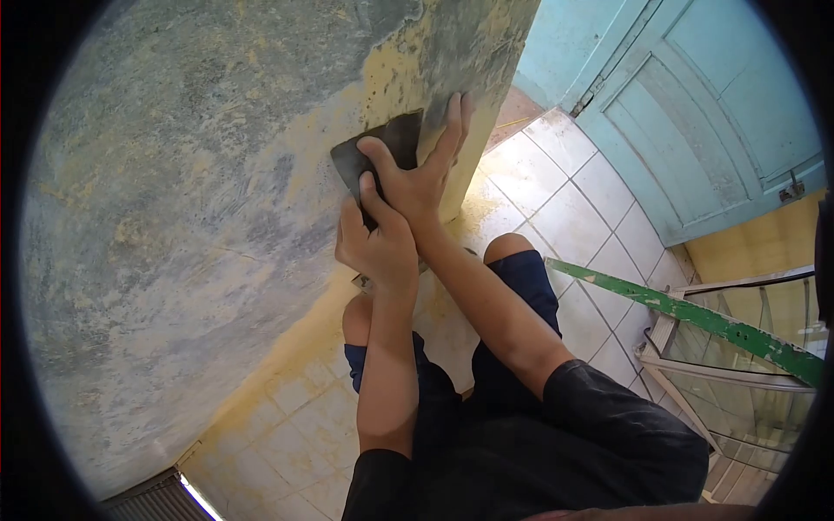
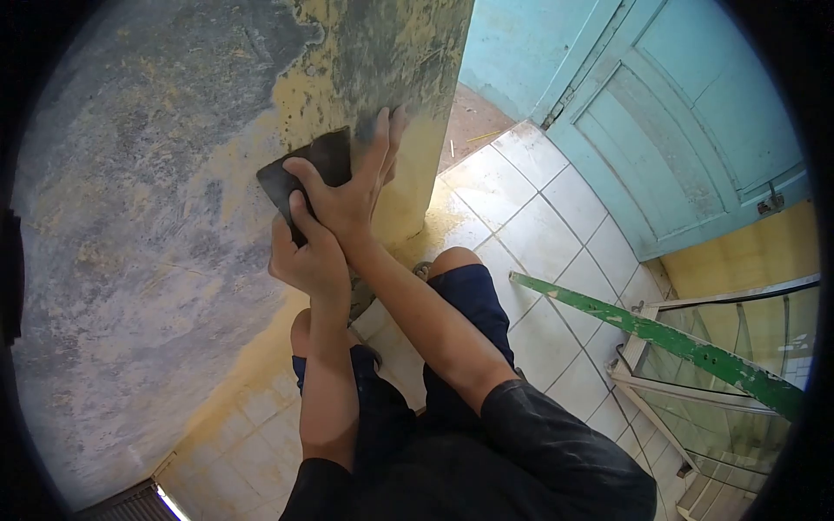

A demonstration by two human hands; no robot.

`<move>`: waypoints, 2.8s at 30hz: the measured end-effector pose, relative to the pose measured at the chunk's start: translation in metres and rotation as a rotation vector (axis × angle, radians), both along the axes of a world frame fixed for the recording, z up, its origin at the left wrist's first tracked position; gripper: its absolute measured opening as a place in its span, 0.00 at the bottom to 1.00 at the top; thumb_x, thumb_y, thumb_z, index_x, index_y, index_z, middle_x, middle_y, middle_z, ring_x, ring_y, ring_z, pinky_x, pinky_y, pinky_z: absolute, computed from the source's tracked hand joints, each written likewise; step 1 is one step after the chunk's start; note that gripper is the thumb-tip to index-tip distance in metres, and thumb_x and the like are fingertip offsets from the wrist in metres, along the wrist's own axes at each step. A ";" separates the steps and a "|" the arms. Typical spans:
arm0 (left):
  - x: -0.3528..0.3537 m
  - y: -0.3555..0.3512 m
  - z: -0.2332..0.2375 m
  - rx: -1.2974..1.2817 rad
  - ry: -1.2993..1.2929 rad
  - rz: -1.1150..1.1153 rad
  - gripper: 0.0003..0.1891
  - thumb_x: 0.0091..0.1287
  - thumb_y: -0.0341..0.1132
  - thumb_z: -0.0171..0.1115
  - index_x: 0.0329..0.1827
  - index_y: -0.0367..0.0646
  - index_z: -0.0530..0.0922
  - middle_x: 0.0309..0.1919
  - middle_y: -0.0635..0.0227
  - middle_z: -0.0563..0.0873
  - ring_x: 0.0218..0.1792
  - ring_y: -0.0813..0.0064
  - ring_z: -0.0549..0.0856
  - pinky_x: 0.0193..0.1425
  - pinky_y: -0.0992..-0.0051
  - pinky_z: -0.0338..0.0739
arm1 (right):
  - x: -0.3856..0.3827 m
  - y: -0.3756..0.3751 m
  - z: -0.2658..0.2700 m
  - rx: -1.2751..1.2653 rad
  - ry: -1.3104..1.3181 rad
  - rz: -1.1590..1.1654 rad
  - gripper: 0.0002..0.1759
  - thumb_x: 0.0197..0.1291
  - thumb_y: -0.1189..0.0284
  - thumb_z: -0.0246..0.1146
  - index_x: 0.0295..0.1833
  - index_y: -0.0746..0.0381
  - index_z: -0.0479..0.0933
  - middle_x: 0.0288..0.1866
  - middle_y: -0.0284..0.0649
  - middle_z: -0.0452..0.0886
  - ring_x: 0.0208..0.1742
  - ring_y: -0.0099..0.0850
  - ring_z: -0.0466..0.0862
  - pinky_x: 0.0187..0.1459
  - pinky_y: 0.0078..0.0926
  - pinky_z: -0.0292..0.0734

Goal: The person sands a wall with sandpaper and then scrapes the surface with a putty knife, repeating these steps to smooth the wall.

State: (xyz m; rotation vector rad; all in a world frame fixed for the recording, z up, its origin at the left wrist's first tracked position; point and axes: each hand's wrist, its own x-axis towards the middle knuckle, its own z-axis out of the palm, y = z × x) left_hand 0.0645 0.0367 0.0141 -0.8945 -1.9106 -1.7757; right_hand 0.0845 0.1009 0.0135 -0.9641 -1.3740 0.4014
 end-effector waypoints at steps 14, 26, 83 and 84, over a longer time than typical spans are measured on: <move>-0.001 0.006 0.005 -0.001 -0.024 -0.005 0.13 0.77 0.37 0.71 0.36 0.37 0.88 0.27 0.57 0.92 0.23 0.68 0.89 0.30 0.70 0.79 | -0.005 0.013 0.005 0.148 0.053 -0.021 0.71 0.50 0.53 0.86 0.88 0.68 0.48 0.90 0.61 0.48 0.90 0.58 0.51 0.86 0.54 0.48; -0.001 0.021 0.042 0.101 0.073 0.007 0.14 0.76 0.37 0.72 0.32 0.37 0.86 0.22 0.59 0.89 0.19 0.68 0.87 0.27 0.68 0.77 | -0.001 0.031 0.042 0.180 0.081 0.004 0.73 0.48 0.57 0.87 0.88 0.70 0.46 0.89 0.60 0.51 0.89 0.54 0.52 0.85 0.48 0.52; 0.006 0.004 0.011 0.049 -0.016 -0.085 0.16 0.74 0.36 0.74 0.28 0.38 0.83 0.20 0.55 0.85 0.19 0.54 0.85 0.24 0.64 0.76 | 0.011 0.022 0.018 0.113 -0.003 0.037 0.74 0.47 0.52 0.88 0.87 0.69 0.48 0.90 0.62 0.46 0.91 0.58 0.47 0.87 0.52 0.48; 0.007 0.003 0.014 0.040 -0.020 -0.091 0.16 0.74 0.36 0.74 0.28 0.38 0.83 0.20 0.55 0.85 0.19 0.54 0.85 0.24 0.64 0.76 | 0.013 0.015 0.020 0.081 -0.030 0.022 0.74 0.47 0.52 0.88 0.87 0.69 0.48 0.90 0.62 0.46 0.91 0.57 0.47 0.87 0.51 0.48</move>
